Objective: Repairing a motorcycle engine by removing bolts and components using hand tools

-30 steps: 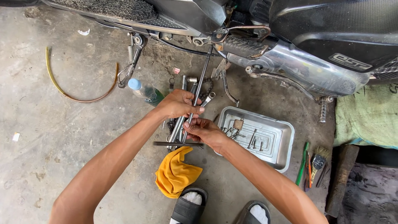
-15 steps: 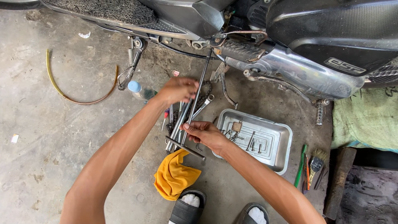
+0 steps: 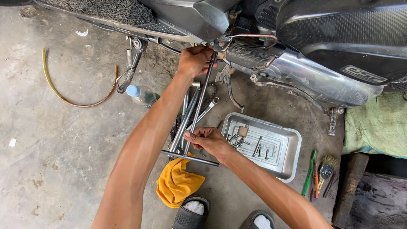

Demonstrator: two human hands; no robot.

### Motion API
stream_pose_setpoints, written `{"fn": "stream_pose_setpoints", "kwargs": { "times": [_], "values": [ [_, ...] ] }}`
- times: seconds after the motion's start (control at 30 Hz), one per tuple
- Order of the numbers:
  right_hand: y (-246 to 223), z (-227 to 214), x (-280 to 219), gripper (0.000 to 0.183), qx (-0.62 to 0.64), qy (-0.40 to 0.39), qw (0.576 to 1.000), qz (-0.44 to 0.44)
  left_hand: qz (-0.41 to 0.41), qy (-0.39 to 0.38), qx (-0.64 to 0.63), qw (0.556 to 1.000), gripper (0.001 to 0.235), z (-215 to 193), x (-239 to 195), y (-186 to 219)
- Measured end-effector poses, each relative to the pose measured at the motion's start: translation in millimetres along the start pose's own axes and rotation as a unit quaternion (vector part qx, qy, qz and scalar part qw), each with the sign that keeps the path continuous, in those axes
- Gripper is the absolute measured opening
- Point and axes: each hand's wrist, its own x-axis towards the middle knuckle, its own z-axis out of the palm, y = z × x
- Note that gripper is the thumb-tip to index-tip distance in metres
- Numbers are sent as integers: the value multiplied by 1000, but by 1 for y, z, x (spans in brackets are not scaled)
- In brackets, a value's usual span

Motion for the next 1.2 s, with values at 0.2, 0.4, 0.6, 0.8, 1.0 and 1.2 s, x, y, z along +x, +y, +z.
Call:
{"fn": "stream_pose_setpoints", "kwargs": {
  "times": [0.2, 0.4, 0.6, 0.8, 1.0, 1.2],
  "values": [
    [9, -3, 6, 40, -19, -2, 1000, -13, -26, 7, -26, 999, 33, 7, 1, -6],
    [7, 5, -10, 42, -26, -5, 1000, -11, -22, 9, -15, 1000, 29, 2, -18, -10],
    [25, 15, -31, 45, -82, -22, 996, -29, -37, -11, -16, 999, 38, -11, -51, -26],
    [20, 25, -76, 52, -191, -13, 982, -6, -34, -18, 9, 999, 43, -10, -50, -98],
    [46, 10, -118, 48, -263, 45, 963, 33, 13, -46, 179, 983, 34, 20, -51, -165],
    [92, -23, -149, 41, -171, 144, 974, 41, -13, -30, 54, 998, 26, 66, -46, -218]
  ]
}}
